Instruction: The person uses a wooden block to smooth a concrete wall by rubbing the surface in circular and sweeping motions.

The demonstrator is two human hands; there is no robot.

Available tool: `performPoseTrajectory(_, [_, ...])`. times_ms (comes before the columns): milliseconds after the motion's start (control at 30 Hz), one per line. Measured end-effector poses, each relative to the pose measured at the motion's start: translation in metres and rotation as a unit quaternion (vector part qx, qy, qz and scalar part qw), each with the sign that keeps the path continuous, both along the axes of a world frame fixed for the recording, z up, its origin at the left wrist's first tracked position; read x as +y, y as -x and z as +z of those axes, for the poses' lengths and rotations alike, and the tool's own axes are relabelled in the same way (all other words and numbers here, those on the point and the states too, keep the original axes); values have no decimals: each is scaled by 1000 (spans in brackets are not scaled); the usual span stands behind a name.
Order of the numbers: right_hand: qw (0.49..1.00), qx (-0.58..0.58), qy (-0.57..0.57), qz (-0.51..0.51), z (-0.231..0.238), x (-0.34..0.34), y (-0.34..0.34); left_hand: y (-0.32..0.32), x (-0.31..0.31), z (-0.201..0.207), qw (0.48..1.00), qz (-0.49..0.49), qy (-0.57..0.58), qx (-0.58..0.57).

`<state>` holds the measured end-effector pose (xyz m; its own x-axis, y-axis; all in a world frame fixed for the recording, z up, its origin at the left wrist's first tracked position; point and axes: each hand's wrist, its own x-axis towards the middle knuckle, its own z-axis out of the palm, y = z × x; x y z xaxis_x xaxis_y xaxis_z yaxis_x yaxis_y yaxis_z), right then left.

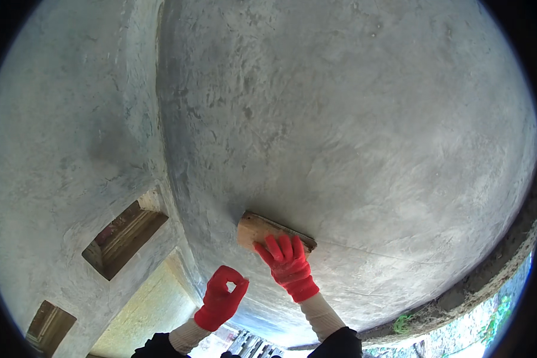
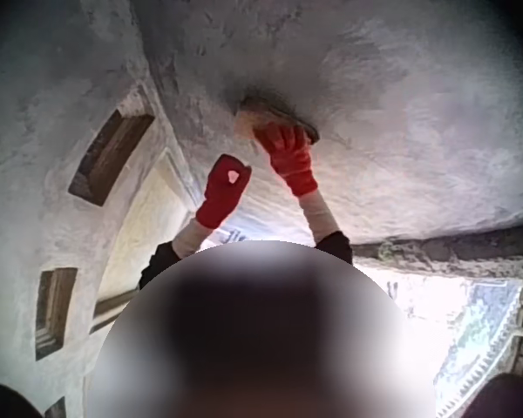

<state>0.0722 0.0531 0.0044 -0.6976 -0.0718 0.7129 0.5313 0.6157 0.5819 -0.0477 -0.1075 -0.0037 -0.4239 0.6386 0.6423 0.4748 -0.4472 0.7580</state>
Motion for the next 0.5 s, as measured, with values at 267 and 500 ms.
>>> performPoseTrajectory(267, [911, 410, 15, -50, 137, 3, -57, 26, -19, -21, 998, 52, -16, -15])
performPoseTrajectory(500, [999, -6, 33, 11, -8, -9, 34, 9, -7, -4, 1000, 4, -30, 9])
